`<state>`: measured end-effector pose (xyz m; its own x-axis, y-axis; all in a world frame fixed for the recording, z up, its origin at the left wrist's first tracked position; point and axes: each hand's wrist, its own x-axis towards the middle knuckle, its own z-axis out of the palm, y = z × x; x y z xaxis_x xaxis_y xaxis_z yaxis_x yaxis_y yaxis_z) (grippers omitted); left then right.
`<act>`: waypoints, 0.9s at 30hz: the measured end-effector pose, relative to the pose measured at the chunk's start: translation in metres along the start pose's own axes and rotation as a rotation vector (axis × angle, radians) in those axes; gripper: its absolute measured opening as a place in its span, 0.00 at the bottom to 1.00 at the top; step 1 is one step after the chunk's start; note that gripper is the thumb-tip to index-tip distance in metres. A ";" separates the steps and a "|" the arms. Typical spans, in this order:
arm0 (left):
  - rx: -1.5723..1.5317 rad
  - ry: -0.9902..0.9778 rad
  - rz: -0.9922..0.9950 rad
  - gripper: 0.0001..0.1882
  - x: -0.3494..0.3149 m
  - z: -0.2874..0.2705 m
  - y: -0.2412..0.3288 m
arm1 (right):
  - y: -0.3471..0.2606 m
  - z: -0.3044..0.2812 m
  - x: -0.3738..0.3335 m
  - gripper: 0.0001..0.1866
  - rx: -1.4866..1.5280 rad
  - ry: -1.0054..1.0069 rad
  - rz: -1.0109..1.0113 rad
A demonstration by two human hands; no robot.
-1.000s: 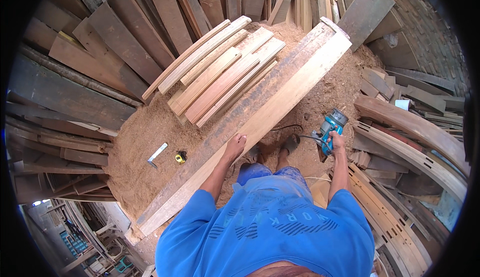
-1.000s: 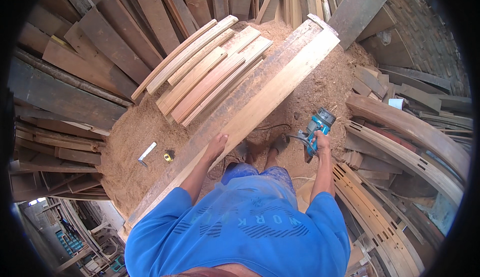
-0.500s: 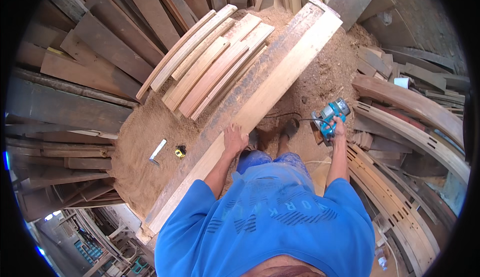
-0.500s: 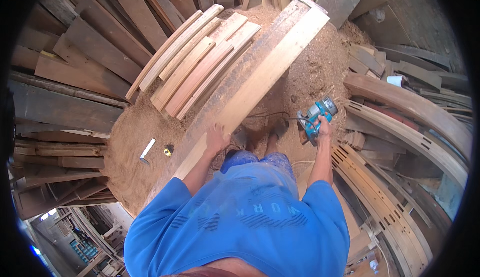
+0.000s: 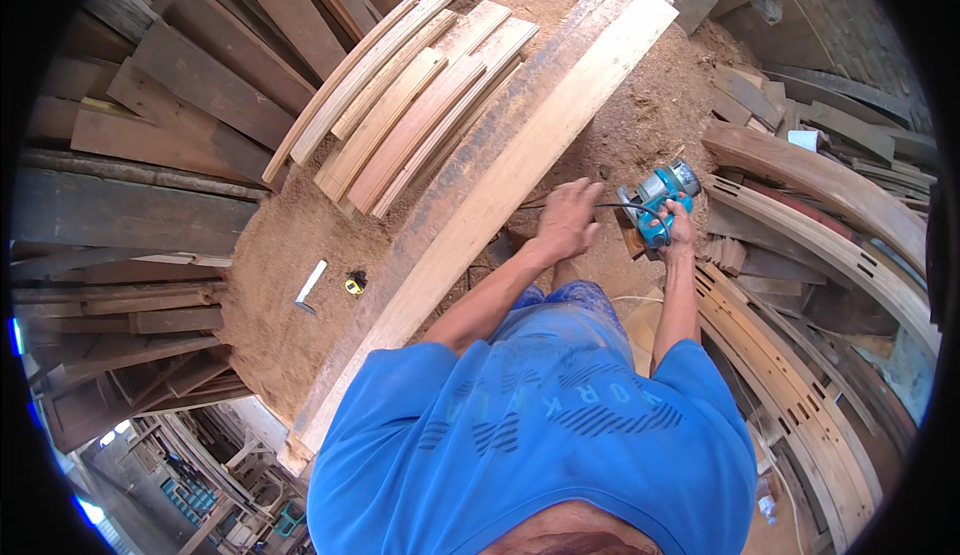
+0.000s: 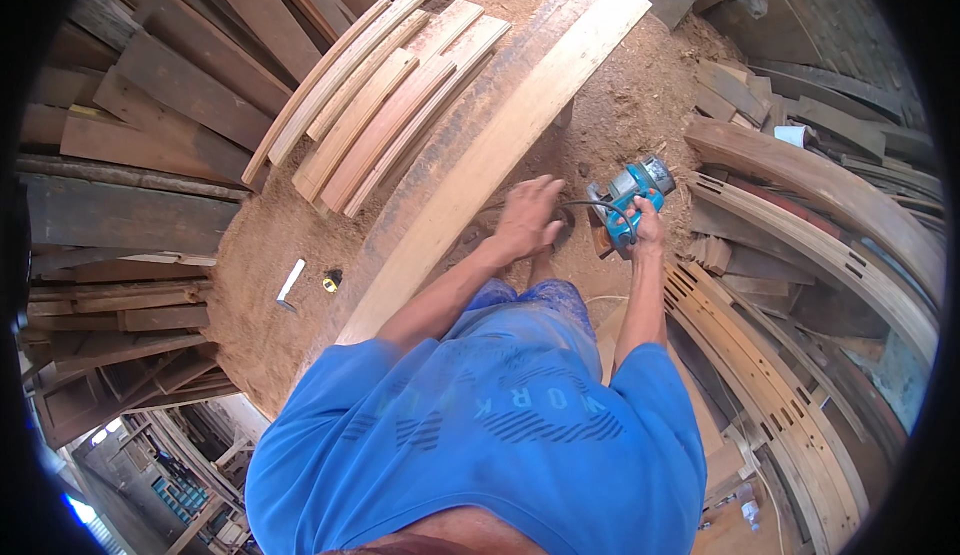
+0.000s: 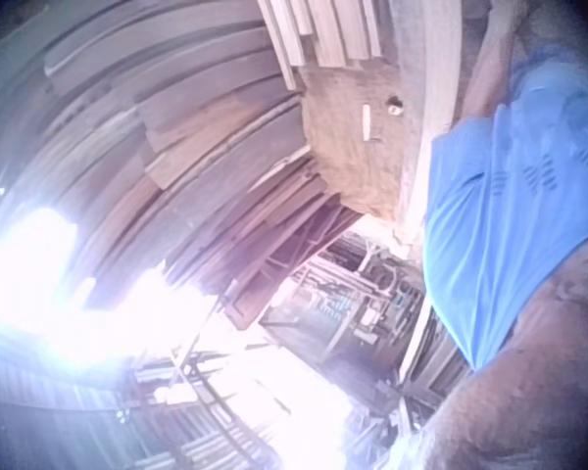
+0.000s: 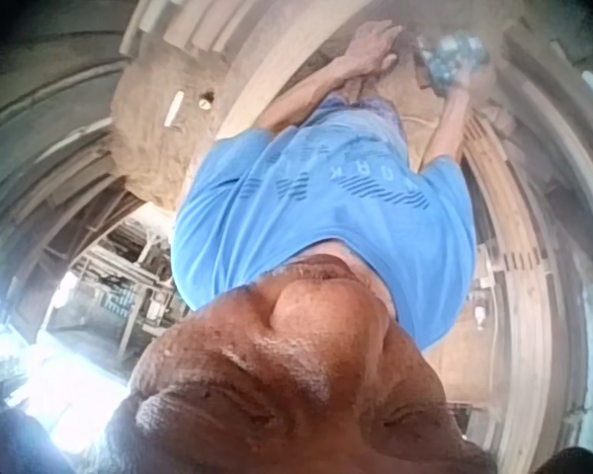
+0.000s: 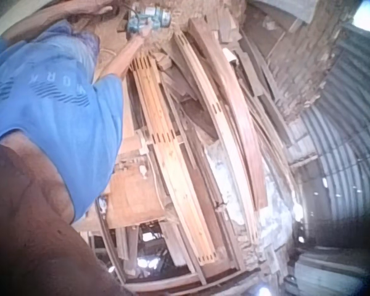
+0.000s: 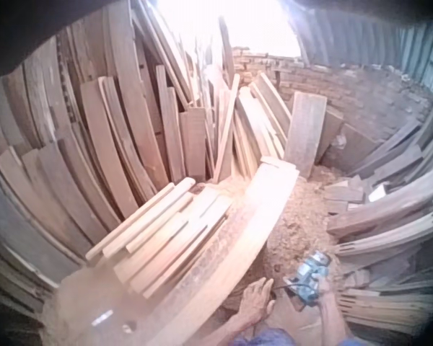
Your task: The person selects a wooden plank and places it on a workbench. They then use a handheld electric router to smooth the surface of the plank, moving the tool along the length of the wood while standing barefoot on the bench.
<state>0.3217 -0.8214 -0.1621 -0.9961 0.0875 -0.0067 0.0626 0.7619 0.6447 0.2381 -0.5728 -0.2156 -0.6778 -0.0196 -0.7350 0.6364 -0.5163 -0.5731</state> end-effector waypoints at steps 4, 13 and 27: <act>0.007 -0.114 0.308 0.25 0.048 0.025 0.040 | 0.002 0.012 -0.010 0.17 0.062 -0.078 0.031; -0.261 -0.372 -0.105 0.12 -0.084 -0.027 -0.011 | 0.018 -0.016 0.049 0.11 0.125 -0.037 0.103; -0.428 0.048 -0.742 0.13 -0.305 0.085 -0.006 | -0.014 -0.008 0.017 0.06 -0.323 0.072 0.092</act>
<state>0.6303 -0.7977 -0.2287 -0.7719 -0.3729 -0.5148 -0.6257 0.3023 0.7191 0.2202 -0.5586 -0.2232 -0.5914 0.0127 -0.8063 0.7854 -0.2175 -0.5795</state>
